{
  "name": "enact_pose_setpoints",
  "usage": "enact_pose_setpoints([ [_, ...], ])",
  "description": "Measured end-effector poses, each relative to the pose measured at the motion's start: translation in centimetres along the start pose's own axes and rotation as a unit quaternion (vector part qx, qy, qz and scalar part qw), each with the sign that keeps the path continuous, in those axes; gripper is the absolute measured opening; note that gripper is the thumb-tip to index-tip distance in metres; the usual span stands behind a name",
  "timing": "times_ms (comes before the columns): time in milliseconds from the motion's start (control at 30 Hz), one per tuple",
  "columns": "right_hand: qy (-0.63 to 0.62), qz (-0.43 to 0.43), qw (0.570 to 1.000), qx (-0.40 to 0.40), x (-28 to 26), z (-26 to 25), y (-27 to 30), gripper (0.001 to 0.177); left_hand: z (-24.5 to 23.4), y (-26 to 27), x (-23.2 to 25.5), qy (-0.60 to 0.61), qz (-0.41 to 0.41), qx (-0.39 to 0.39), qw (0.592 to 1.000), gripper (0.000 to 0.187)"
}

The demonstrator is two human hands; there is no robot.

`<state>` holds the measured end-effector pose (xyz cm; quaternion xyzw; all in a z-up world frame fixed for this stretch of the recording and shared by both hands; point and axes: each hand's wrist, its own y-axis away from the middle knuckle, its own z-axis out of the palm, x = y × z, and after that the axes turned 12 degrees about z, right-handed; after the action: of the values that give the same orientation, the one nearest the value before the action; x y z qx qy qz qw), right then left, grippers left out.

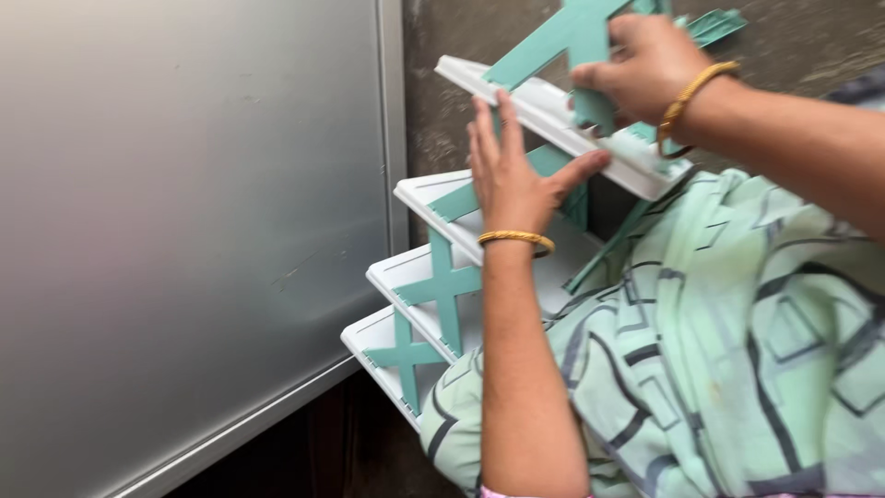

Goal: The person assembles a stack of white plastic trays with teal cross-shaped supports. They remove individual trays from the stack, detach the teal supports, and place them on the floor. The person then reattaches the supports to the trays and restacks them.

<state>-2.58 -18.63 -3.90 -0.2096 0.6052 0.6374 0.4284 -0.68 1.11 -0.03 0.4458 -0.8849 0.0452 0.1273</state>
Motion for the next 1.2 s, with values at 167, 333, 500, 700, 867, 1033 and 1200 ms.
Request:
enact_pose_setpoints([
  [167,0.026,0.03,0.999,0.009,-0.4,0.3,1.0,0.023,-0.8,0.0,1.3,-0.002,-0.002,-0.002,1.0,0.139],
  [333,0.049,0.049,0.997,0.024,0.7,-0.2,-0.7,0.028,-0.1,-0.3,0.9,0.025,-0.01,-0.011,1.0,0.136],
  [500,0.088,0.077,0.993,0.019,-0.2,1.0,-1.3,0.032,-1.7,-0.1,0.5,0.002,-0.016,-0.024,1.0,0.138],
  [700,0.052,0.067,0.996,0.013,-0.3,0.0,-0.4,0.03,-1.0,-0.5,1.9,0.03,-0.028,-0.019,0.999,0.137],
  [867,0.032,0.04,0.999,0.014,0.7,-0.2,-0.9,0.03,-0.8,-0.6,1.4,0.024,-0.014,0.003,1.0,0.138],
  [1033,0.049,0.048,0.997,0.02,0.5,-0.3,-0.3,0.028,-0.6,0.0,1.5,-0.001,-0.002,0.014,1.0,0.14],
  [1200,0.006,-0.067,0.997,0.021,-0.9,0.1,0.5,0.025,-0.6,-0.4,2.5,0.002,-0.035,0.021,0.999,0.146],
])
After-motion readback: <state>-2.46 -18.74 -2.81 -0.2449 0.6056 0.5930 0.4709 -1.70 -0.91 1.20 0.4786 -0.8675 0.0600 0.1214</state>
